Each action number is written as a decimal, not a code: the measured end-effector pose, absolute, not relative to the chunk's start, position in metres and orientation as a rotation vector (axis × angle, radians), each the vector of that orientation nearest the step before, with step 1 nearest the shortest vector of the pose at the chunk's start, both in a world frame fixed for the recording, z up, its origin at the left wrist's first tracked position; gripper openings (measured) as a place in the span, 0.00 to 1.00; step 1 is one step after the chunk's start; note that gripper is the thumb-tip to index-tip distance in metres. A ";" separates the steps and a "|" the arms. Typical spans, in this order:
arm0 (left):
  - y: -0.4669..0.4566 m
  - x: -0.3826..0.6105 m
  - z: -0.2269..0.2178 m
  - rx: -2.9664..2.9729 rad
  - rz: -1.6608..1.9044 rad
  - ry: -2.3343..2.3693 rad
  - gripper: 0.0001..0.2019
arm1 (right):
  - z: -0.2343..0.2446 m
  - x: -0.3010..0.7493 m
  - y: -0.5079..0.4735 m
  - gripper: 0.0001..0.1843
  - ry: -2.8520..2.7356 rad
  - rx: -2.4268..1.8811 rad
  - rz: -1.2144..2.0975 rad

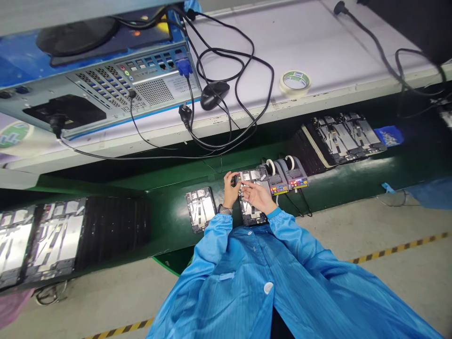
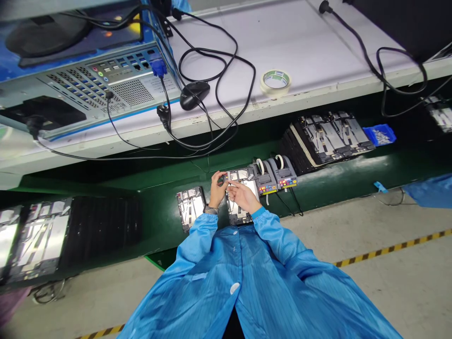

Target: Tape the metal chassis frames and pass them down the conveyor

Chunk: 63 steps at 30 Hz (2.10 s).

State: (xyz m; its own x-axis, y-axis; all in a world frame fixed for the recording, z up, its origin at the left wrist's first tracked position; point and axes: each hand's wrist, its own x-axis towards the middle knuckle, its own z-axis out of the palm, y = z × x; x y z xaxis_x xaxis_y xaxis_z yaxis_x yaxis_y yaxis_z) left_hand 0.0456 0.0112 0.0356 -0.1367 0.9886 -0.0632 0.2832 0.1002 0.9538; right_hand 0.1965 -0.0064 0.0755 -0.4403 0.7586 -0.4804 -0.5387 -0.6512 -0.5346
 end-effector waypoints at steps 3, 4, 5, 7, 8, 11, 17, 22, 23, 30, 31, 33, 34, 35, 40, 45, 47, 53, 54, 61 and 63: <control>0.011 0.046 0.039 1.302 1.055 1.558 0.18 | 0.075 0.197 -0.006 0.16 -0.348 -0.876 2.144; 0.011 0.045 0.039 1.305 1.050 1.559 0.17 | 0.075 0.197 -0.006 0.16 -0.327 -0.861 2.152; 0.011 0.045 0.039 1.308 1.049 1.558 0.16 | 0.074 0.197 -0.005 0.17 -0.308 -0.852 2.159; 0.011 0.045 0.038 1.315 1.061 1.548 0.15 | 0.073 0.197 -0.005 0.16 -0.278 -0.852 2.168; 0.011 0.045 0.037 1.317 1.070 1.540 0.14 | 0.073 0.197 -0.005 0.16 -0.266 -0.857 2.170; 0.012 0.044 0.033 1.322 1.082 1.527 0.12 | 0.073 0.198 -0.004 0.16 -0.250 -0.872 2.170; 0.012 0.043 0.026 1.318 1.115 1.503 0.11 | 0.074 0.197 -0.003 0.15 -0.220 -0.816 2.183; 0.012 0.044 0.023 1.346 1.127 1.507 0.10 | 0.077 0.196 -0.003 0.15 -0.198 -0.810 2.185; 0.013 0.044 0.023 1.351 1.129 1.508 0.10 | 0.077 0.196 -0.003 0.15 -0.194 -0.810 2.185; 0.014 0.041 0.020 1.439 1.147 1.520 0.11 | 0.077 0.201 0.002 0.16 -0.242 -0.891 2.224; 0.014 0.041 0.020 1.448 1.142 1.519 0.11 | 0.077 0.204 0.004 0.16 -0.306 -0.933 2.247; 0.015 0.040 0.020 1.444 1.122 1.518 0.11 | 0.076 0.212 0.009 0.17 -0.551 -1.081 2.230; 0.015 0.040 0.020 1.437 1.110 1.518 0.11 | 0.076 0.216 0.011 0.17 -0.730 -1.190 2.148; 0.016 0.040 0.020 1.427 1.100 1.518 0.11 | 0.077 0.220 0.013 0.17 -0.938 -1.308 2.004; 0.017 0.040 0.022 1.402 1.089 1.519 0.10 | 0.088 0.231 0.022 0.20 -1.987 -1.535 1.022; 0.016 0.040 0.020 1.450 1.101 1.533 0.10 | 0.102 0.224 0.027 0.27 -2.682 -1.466 0.644; 0.016 0.040 0.020 1.465 1.101 1.547 0.10 | 0.104 0.220 0.027 0.29 -2.827 -1.462 0.554; 0.018 0.038 0.020 1.483 1.074 1.549 0.10 | 0.107 0.221 0.027 0.29 -2.931 -1.427 0.505; 0.018 0.037 0.021 1.474 1.060 1.547 0.10 | 0.107 0.222 0.028 0.28 -2.922 -1.420 0.518; 0.028 0.027 0.025 1.618 0.953 1.529 0.08 | 0.099 0.229 0.036 0.23 -2.691 -1.355 0.735; 0.031 0.024 0.030 1.685 0.927 1.527 0.09 | 0.095 0.230 0.038 0.23 -2.571 -1.368 0.815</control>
State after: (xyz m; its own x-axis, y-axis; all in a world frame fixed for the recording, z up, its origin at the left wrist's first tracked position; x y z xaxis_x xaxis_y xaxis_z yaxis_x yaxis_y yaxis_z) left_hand 0.0241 0.0314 0.0297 0.0613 0.9959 0.0659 0.5178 -0.0882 0.8510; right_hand 0.2302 0.0378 0.0947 -0.5853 0.7981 -0.1428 0.7347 0.4475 -0.5099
